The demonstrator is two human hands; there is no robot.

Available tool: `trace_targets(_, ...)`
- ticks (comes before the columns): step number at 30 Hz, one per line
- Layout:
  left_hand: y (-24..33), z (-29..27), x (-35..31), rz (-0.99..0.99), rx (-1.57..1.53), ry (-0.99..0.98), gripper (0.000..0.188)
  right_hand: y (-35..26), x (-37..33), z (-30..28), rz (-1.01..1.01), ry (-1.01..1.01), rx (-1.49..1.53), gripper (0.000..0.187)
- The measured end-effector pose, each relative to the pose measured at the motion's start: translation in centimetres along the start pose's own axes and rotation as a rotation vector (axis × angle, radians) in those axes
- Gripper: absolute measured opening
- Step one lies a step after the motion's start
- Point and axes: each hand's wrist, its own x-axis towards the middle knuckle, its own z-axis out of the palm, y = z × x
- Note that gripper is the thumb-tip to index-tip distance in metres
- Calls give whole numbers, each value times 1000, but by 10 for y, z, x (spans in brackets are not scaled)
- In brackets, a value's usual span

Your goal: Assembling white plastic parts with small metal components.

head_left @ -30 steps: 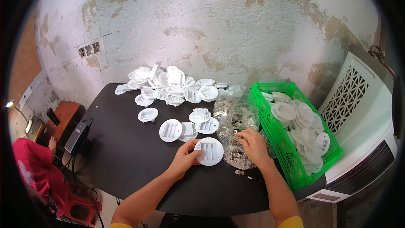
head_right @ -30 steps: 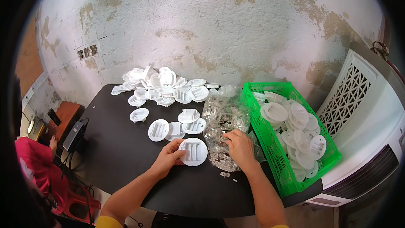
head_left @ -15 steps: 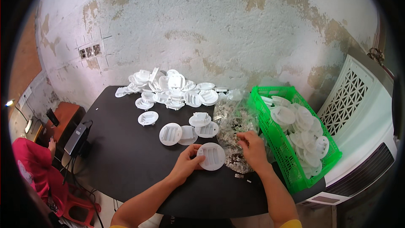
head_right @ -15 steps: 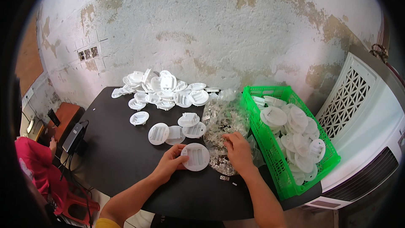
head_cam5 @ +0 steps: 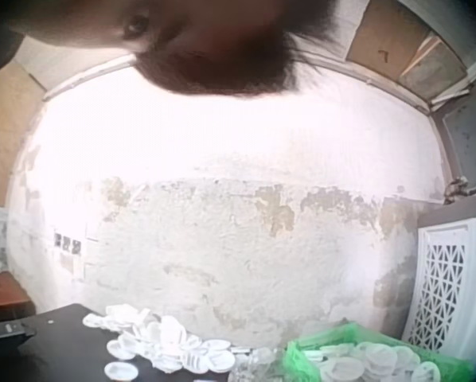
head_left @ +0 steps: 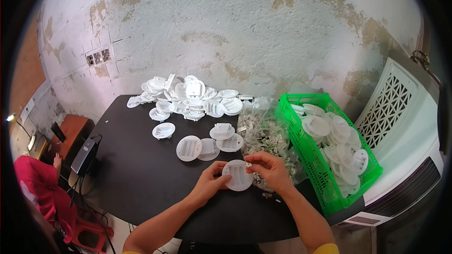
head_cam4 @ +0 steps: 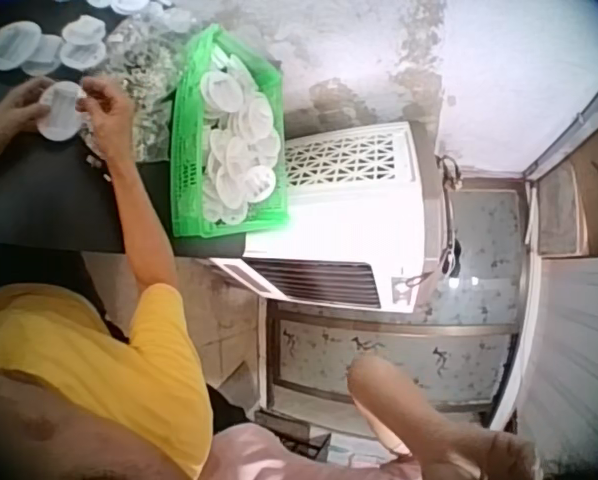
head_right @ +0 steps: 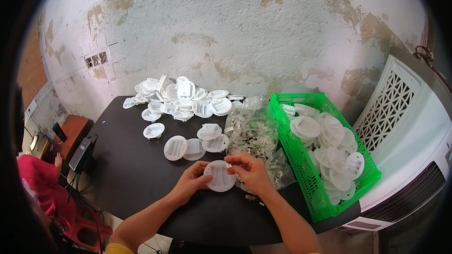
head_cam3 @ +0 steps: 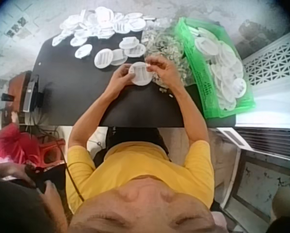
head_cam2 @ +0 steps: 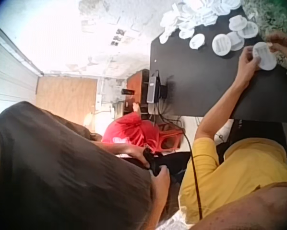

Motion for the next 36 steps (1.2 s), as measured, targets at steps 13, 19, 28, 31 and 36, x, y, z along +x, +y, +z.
trace_targets(13,-1,1,-1,0,6,-70,35,2,0,4,55,10,-111,14)
trace_targets(19,0,1,-1,-41,15,-78,33,-3,0,3,219,13,110,20)
trace_targets(28,1,4,-1,-59,28,-62,30,5,-1,5,-25,-30,-210,22)
trace_targets(31,-1,3,-1,-51,39,-67,31,-1,-2,7,32,-35,-184,20)
trace_targets(36,1,8,-7,165,128,159,30,-2,-4,12,186,-28,16,15)
